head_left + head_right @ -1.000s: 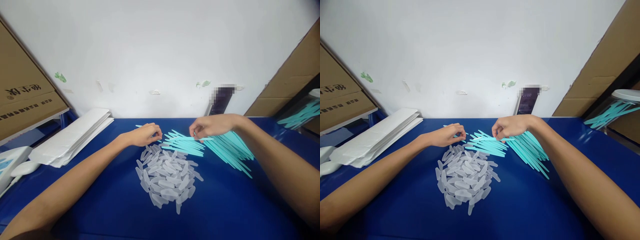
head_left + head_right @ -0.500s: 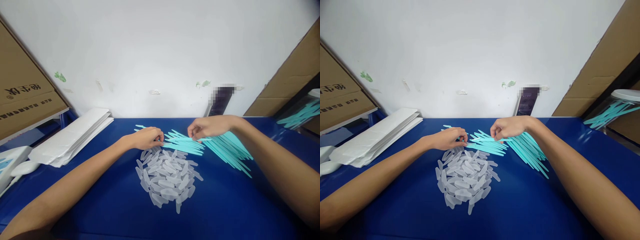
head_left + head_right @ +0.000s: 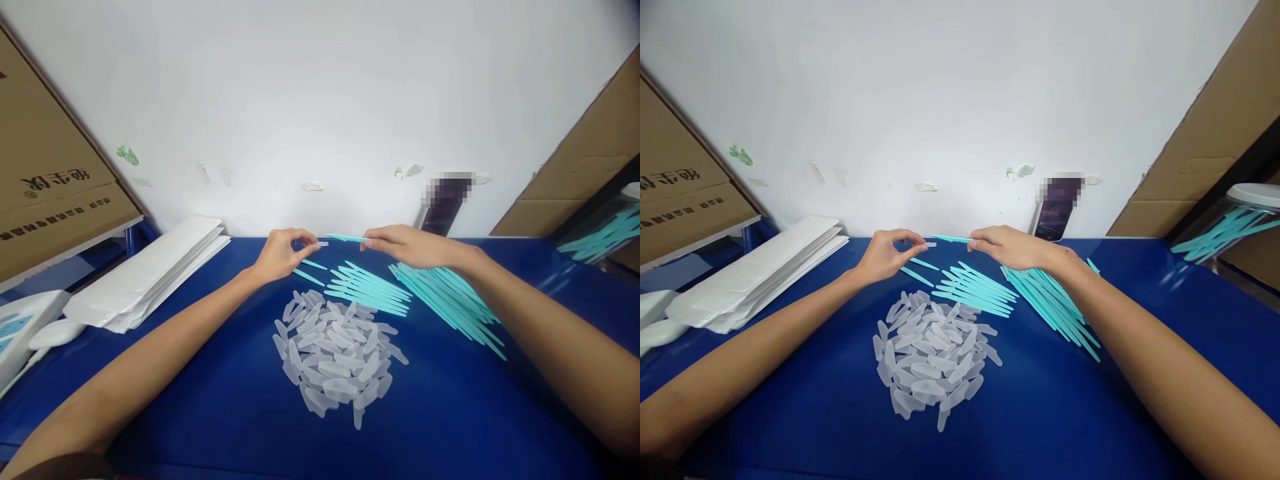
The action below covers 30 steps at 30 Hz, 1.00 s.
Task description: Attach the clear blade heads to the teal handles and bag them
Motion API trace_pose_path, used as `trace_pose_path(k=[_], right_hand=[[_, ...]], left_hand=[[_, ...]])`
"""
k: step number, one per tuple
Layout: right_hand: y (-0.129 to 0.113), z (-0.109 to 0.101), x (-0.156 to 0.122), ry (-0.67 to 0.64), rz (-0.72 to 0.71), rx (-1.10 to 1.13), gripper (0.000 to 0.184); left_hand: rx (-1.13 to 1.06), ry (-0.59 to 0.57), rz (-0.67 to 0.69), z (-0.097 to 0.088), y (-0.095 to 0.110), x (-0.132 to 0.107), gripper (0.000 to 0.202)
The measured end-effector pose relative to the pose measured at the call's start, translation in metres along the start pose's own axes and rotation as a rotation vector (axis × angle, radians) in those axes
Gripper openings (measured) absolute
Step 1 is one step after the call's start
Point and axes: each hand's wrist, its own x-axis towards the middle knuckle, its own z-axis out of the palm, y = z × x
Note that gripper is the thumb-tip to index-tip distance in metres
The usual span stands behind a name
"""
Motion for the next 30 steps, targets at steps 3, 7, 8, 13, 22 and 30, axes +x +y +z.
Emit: trace_pose_path(k=[3,7,8,13,22,30], right_hand=[[-0.004,0.002,0.0,0.008,-0.014,-0.009,0.053],[-0.008,0.003,0.0,0.008,-0.033,-0.025,0.054],[-0.009,0.003,0.0,0.007,-0.034,-0.027,0.055],[-0.017,0.001,-0.001,0.027,-0.013,-0.034,0.057],[-0.011,-0.004,-0.003,0.008,0.004,-0.068,0.054],[-0.014,0.008,0.003,0.013,-0.055,-0.056,0.05]], left_hand=[[-0.071,0.006,-0.024,-0.004,0.003,0.002,0.023],[-0.107,0.019,-0.037,-0.007,0.004,0.004,0.024],[-0.111,0.016,-0.038,-0.007,0.004,0.004,0.023],[-0.129,0.009,-0.043,-0.005,0.004,0.003,0.022],[-0.149,0.006,-0.067,-0.006,0.001,0.004,0.022],[-0.144,0.005,-0.076,0.005,0.008,-0.001,0.023]])
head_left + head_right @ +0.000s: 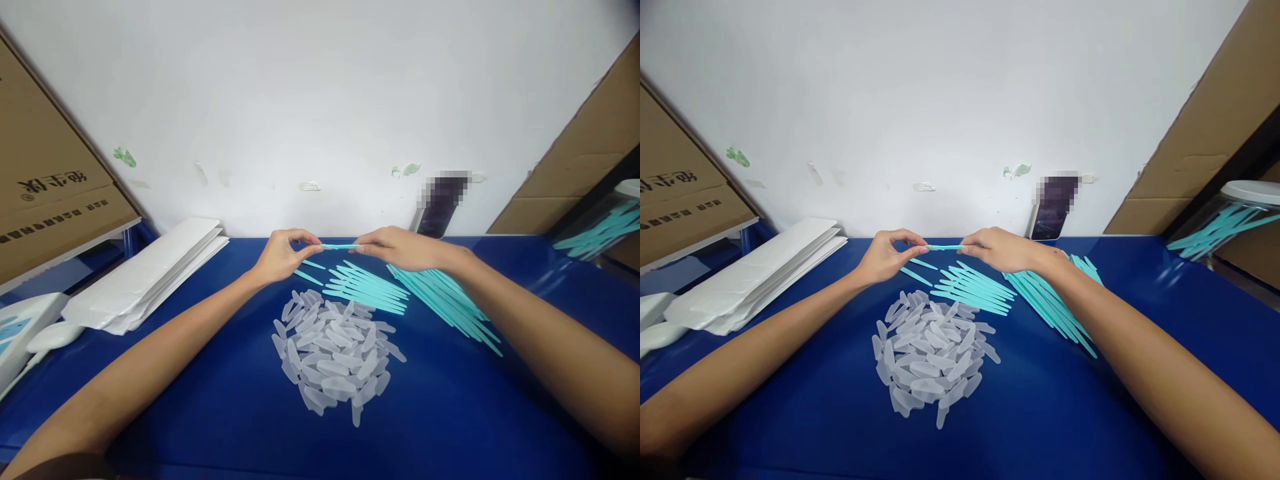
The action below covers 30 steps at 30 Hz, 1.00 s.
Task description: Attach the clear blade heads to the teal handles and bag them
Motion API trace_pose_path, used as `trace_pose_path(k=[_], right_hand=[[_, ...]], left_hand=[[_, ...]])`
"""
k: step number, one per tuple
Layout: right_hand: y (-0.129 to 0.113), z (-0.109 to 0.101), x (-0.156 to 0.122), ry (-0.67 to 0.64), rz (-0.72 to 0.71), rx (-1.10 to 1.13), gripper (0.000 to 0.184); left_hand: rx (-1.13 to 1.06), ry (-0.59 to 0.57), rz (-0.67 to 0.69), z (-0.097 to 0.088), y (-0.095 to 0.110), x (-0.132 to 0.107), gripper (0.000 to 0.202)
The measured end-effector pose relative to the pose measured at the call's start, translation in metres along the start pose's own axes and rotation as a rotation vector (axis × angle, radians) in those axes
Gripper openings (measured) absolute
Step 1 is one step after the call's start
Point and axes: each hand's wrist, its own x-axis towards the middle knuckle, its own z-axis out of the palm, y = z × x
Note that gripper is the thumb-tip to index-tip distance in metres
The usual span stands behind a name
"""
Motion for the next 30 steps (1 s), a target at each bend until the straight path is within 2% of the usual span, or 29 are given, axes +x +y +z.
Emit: trace_pose_path(k=[2,6,8,12,16,18,21,22,26,28,30], right_hand=[[-0.006,0.005,0.002,0.016,-0.02,-0.011,0.048],[-0.007,0.009,0.003,0.023,0.047,-0.031,0.044],[-0.002,0.009,0.002,-0.047,0.14,-0.096,0.042],[0.008,0.012,0.004,-0.245,0.282,-0.225,0.035],[0.015,0.018,0.009,-0.283,0.318,-0.255,0.022],[0.017,0.019,0.01,-0.303,0.309,-0.223,0.015],[0.02,0.02,0.011,-0.292,0.283,-0.178,0.011],[0.021,0.019,0.011,-0.278,0.269,-0.17,0.012],[0.024,0.013,0.009,-0.192,0.237,-0.153,0.021],[0.023,0.009,0.007,-0.145,0.234,-0.15,0.022],[0.022,0.006,0.005,-0.112,0.231,-0.145,0.021]], left_hand=[[0.018,-0.032,0.01,0.0,0.001,0.0,0.024],[0.095,-0.222,0.045,-0.017,-0.007,0.006,0.023],[0.134,-0.296,0.034,-0.03,-0.018,0.01,0.023],[0.183,-0.361,-0.04,-0.05,-0.049,0.013,0.026],[0.237,-0.42,-0.062,-0.059,-0.069,0.011,0.03],[0.22,-0.43,-0.073,-0.058,-0.063,0.01,0.032],[0.138,-0.436,-0.064,-0.049,-0.032,0.01,0.033],[0.115,-0.451,-0.026,-0.044,-0.019,0.009,0.031],[0.176,-0.704,0.229,-0.014,0.028,-0.002,0.019],[0.272,-0.728,0.342,0.001,0.039,-0.011,0.021],[0.37,-0.73,0.438,0.012,0.042,-0.019,0.033]])
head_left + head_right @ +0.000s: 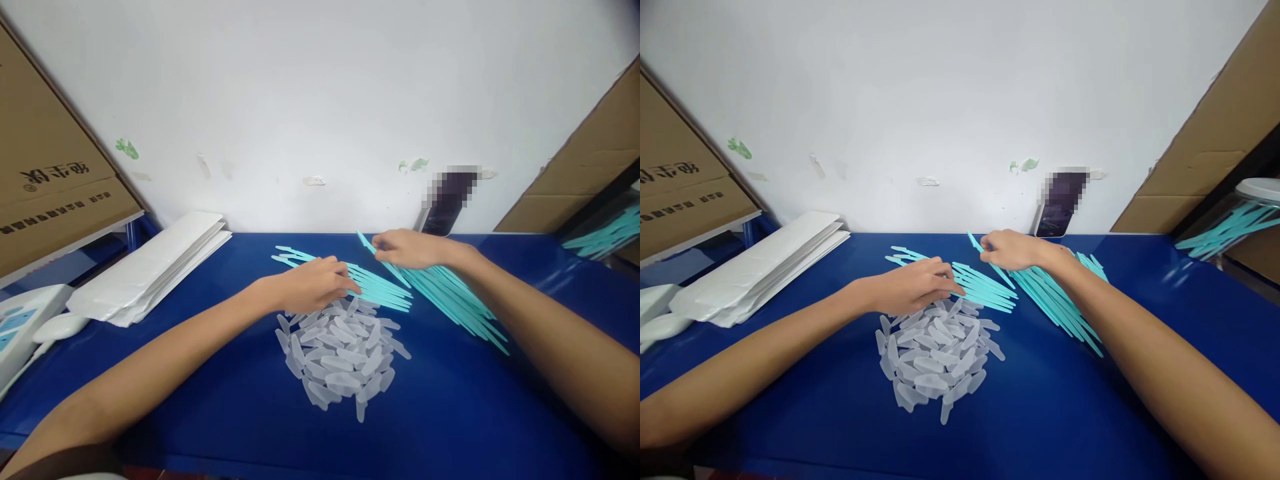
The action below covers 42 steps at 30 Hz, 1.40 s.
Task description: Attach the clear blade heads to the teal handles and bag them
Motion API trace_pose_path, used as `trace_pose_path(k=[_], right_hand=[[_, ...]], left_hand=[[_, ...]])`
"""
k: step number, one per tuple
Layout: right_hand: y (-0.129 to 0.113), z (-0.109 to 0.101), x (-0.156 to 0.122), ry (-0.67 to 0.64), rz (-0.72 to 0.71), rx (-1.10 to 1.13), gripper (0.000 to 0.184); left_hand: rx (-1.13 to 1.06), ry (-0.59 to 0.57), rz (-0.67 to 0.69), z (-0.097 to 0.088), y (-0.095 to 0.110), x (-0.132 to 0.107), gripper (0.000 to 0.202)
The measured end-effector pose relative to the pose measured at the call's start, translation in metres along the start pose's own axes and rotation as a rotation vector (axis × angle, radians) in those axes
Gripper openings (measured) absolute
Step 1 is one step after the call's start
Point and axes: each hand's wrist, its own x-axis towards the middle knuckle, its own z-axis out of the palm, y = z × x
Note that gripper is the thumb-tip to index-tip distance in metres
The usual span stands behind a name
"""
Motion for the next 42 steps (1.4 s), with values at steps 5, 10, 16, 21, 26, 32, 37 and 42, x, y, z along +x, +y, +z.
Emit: trace_pose_path(k=[5,10,16,21,26,32,37,42], right_hand=[[-0.001,-0.003,-0.003,-0.023,0.009,0.032,0.023],[-0.002,-0.004,-0.005,-0.044,-0.021,0.027,0.023],[-0.008,-0.013,-0.014,-0.113,-0.02,0.18,0.016],[-0.009,-0.018,-0.017,-0.055,-0.048,0.297,0.013],[-0.01,-0.017,-0.016,-0.034,-0.127,0.258,0.017],[-0.017,-0.014,-0.013,0.089,-0.212,0.114,0.022],[-0.019,-0.014,-0.013,0.239,-0.248,0.058,0.03],[-0.017,-0.014,-0.012,0.364,-0.252,0.029,0.035]], left_hand=[[0.164,-0.027,0.057,0.012,0.0,0.001,0.045],[0.151,0.013,0.054,0.01,-0.003,0.003,0.022],[-0.165,0.175,-0.082,0.005,-0.014,0.003,0.015],[-0.468,0.409,-0.363,0.002,-0.035,0.001,0.014],[-0.423,0.462,-0.505,0.007,-0.049,0.001,0.02],[-0.53,0.521,-0.518,0.009,-0.046,0.001,0.019],[-0.728,0.521,-0.497,0.012,-0.045,0.002,0.021],[-0.597,0.516,-0.451,0.014,-0.053,0.001,0.026]])
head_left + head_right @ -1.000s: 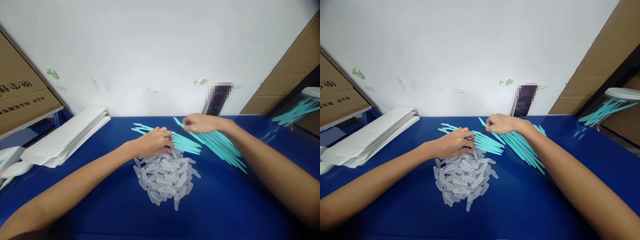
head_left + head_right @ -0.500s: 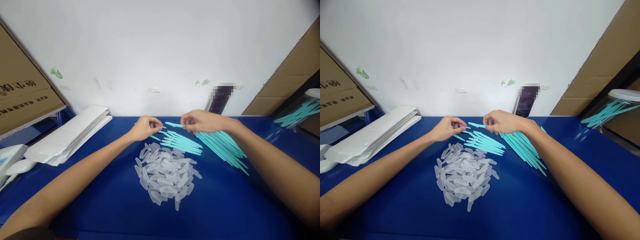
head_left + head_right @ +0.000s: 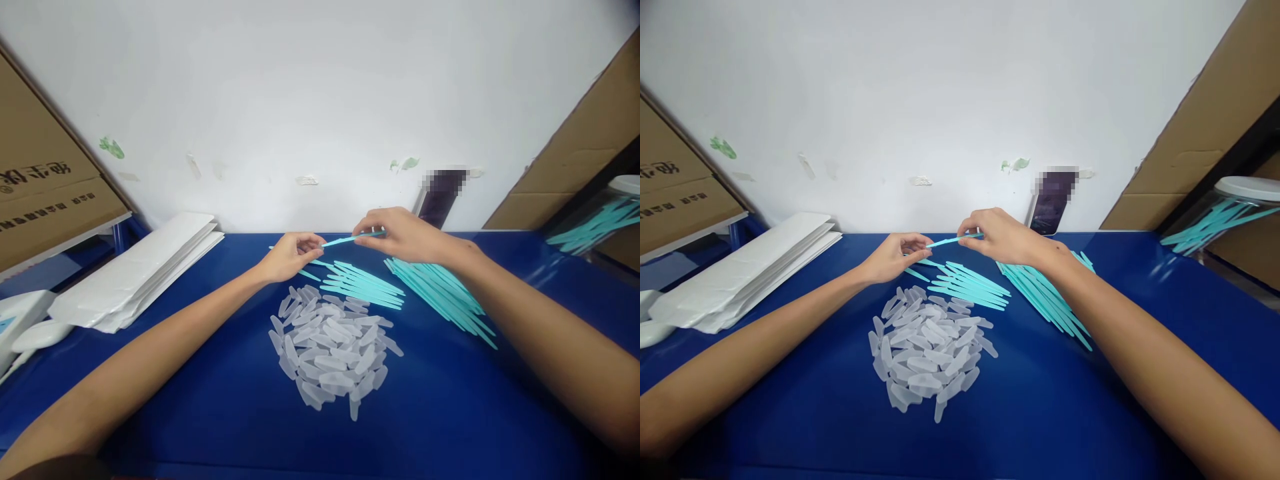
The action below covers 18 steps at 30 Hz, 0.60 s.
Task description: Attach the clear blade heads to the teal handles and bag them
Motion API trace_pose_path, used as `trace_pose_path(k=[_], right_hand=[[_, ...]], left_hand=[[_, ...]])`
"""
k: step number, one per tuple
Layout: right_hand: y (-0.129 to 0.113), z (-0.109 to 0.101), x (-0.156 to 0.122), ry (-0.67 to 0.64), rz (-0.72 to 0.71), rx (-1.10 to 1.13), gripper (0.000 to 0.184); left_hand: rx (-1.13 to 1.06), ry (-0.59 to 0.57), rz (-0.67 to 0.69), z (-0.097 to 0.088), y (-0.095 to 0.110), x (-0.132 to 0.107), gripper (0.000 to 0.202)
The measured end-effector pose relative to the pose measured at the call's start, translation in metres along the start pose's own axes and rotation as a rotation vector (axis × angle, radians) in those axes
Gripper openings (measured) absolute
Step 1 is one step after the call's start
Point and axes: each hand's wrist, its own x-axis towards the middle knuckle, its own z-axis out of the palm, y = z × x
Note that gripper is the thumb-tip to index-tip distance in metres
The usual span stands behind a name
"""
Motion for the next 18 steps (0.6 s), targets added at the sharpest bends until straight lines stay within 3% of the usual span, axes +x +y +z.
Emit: trace_pose_path(k=[15,18], right_hand=[[-0.003,0.004,0.002,0.064,0.004,-0.151,0.033],[-0.006,0.013,0.004,0.049,-0.025,-0.143,0.033]], left_hand=[[-0.047,-0.019,0.046,0.001,0.003,-0.001,0.036],[-0.099,0.012,0.03,0.004,0.005,-0.003,0.052]])
